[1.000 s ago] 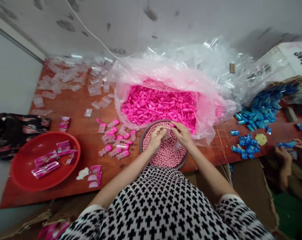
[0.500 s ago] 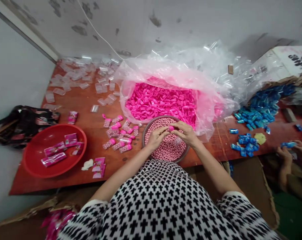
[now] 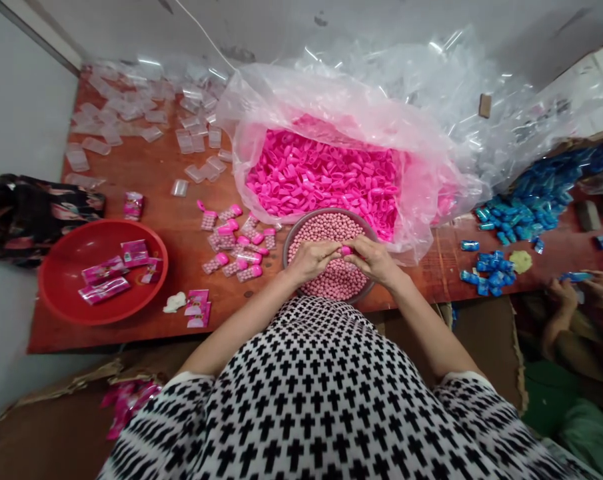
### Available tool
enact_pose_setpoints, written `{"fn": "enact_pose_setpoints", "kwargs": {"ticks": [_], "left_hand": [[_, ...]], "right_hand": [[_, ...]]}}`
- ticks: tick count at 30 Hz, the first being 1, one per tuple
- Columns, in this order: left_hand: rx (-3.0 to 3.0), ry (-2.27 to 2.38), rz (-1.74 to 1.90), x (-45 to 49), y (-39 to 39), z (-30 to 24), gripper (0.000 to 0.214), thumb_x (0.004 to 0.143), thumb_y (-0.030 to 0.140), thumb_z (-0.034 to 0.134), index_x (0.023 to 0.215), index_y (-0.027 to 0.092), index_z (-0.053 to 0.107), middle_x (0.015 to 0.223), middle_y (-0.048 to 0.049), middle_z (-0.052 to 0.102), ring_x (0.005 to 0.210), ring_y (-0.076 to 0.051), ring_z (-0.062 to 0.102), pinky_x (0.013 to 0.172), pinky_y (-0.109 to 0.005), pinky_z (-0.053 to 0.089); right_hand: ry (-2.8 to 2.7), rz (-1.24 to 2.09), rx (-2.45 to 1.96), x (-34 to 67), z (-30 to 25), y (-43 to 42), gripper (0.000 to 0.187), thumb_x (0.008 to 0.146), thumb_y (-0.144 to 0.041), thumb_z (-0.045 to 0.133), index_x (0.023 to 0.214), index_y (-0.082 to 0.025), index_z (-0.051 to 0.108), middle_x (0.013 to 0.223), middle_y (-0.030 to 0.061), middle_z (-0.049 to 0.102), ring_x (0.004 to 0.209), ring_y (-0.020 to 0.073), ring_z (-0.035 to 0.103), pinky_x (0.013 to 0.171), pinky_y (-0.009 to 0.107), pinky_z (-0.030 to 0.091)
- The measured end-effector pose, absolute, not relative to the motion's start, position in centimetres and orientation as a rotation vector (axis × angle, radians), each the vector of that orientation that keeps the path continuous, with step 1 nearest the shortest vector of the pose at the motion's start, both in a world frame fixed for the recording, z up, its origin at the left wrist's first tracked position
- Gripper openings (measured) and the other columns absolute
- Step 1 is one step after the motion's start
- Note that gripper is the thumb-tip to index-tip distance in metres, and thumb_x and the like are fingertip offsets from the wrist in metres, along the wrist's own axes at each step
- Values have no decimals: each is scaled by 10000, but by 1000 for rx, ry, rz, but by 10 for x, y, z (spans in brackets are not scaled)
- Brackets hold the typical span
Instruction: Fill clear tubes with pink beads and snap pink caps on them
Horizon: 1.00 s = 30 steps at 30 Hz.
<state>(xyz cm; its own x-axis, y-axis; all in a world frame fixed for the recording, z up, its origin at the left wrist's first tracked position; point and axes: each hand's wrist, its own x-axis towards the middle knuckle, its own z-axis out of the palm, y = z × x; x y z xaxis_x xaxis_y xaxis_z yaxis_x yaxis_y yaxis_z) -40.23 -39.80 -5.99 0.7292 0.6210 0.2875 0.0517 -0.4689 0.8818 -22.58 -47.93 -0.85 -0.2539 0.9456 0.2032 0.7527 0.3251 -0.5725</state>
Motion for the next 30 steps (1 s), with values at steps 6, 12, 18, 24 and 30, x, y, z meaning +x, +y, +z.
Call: {"fn": "enact_pose_setpoints", "kwargs": {"ticks": [6, 12, 18, 24, 30], "left_hand": [[1713, 605, 708, -400, -407, -62, 279, 835, 400, 570, 1000, 240, 730, 1023, -23, 728, 931, -195, 674, 856, -292, 500], [1215, 704, 769, -398, -408, -78, 456, 740, 477, 657, 1064, 159, 701, 1087, -77, 705, 985, -241, 659, 867, -373, 525], [1476, 633, 754, -401, -410, -65, 324, 764, 449, 652, 961, 207, 740, 1009, -62, 726, 951, -223, 654, 918, -389, 491], [1754, 526, 856, -404, -419, -62, 225, 844, 362, 585, 975, 254, 734, 941, -43, 720, 1012, -210, 583, 935, -396, 458], [1853, 526, 746, -426, -436, -68, 252, 880, 353, 518, 938, 233, 731, 947, -51, 711, 989, -208, 591, 912, -393, 471]], "right_hand": [[-1985, 617, -1556, -222, -10, -479, 297, 879, -386, 545, 1092, -210, 653, 903, 88, 641, 826, 191, 585, 777, 337, 484], [-1221, 1211, -1392, -217, -17, -490, 496, 697, -410, 743, 1161, -280, 624, 1062, 38, 680, 912, 193, 654, 843, 370, 504], [-824, 1234, -1314, -220, -33, -489, 284, 606, -371, 797, 814, -207, 696, 760, -15, 672, 682, 127, 625, 718, 305, 531], [-603, 1758, -1142, -241, -28, -490, 317, 667, -346, 713, 931, -187, 640, 905, 41, 674, 855, 182, 633, 764, 378, 553], [-200, 1681, -1016, -294, -54, -507, 105, 669, -277, 595, 716, -188, 568, 660, -13, 592, 656, 131, 552, 789, 373, 553]]}}
